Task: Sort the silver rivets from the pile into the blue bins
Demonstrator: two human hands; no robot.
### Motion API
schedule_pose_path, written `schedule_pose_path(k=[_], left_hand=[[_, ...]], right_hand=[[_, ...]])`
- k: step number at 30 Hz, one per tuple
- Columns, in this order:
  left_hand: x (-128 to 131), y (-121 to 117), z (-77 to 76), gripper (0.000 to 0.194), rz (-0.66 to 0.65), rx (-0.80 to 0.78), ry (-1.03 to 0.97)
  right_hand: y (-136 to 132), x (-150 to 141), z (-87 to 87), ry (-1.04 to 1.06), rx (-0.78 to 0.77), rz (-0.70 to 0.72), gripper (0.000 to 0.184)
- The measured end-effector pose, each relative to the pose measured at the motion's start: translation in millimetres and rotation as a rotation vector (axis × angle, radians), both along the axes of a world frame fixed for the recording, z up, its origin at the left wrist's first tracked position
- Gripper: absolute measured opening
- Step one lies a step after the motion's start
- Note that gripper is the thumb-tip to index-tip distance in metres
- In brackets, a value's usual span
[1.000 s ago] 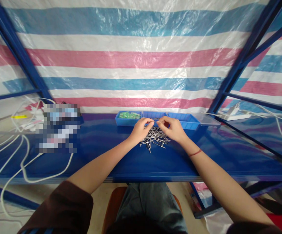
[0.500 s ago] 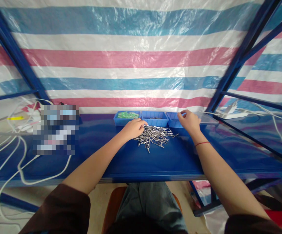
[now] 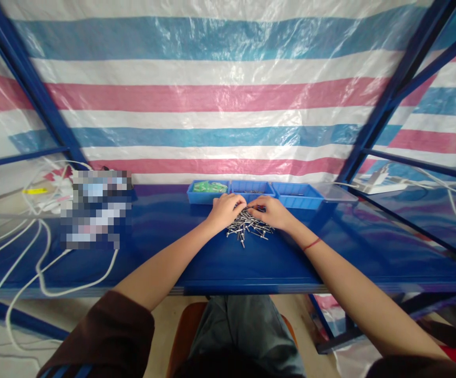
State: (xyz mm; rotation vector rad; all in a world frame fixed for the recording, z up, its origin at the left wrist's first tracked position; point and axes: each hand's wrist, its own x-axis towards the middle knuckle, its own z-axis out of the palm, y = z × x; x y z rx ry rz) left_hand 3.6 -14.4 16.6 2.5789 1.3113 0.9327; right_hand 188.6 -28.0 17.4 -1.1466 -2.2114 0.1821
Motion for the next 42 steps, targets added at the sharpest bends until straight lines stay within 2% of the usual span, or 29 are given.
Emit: schedule_pose_path(k=[2, 5, 9, 13, 18, 23, 28, 35, 42], left_hand=[[1, -2, 1.0, 0.016, -0.069, 0.031, -0.085], [4, -5, 1.2, 0.014, -0.169, 0.026, -0.261], [8, -8, 1.5, 0.015, -0.204, 0.015, -0.405], [8, -10, 4.4, 0.005, -0.191, 0.064, -0.424], [6, -10, 6.7, 0.004, -0.185, 0.127, -0.436], [6, -8, 5.6, 0.004, -0.178, 0.154, -0.442], [5, -6, 6.1, 0.004, -0.169, 0.148, -0.474], [1, 4, 5.3, 0.007, -0.146, 0.002, -0.507], [1, 6, -0.4, 0.021, -0.202, -0.203, -0.391]], right_hand=[[-1, -2, -0.2, 0.064, 0.011, 0.051, 0.018], [-3, -3, 1.6, 0.185, 0.036, 0.045, 0.019], [-6, -3, 4.4, 0.269, 0.068, 0.043, 0.019], [-8, -5, 6.6, 0.280, 0.059, 0.035, 0.020], [-7, -5, 5.8, 0.337, -0.015, -0.007, 0.023], [-3, -1, 2.2, 0.327, -0.080, 0.038, 0.023], [-1, -2, 1.2, 0.386, -0.073, 0.031, 0.024], [-7, -4, 7.9, 0.489, 0.059, -0.058, 0.019], [-18, -7, 14.2, 0.276, 0.249, -0.051, 0.016]])
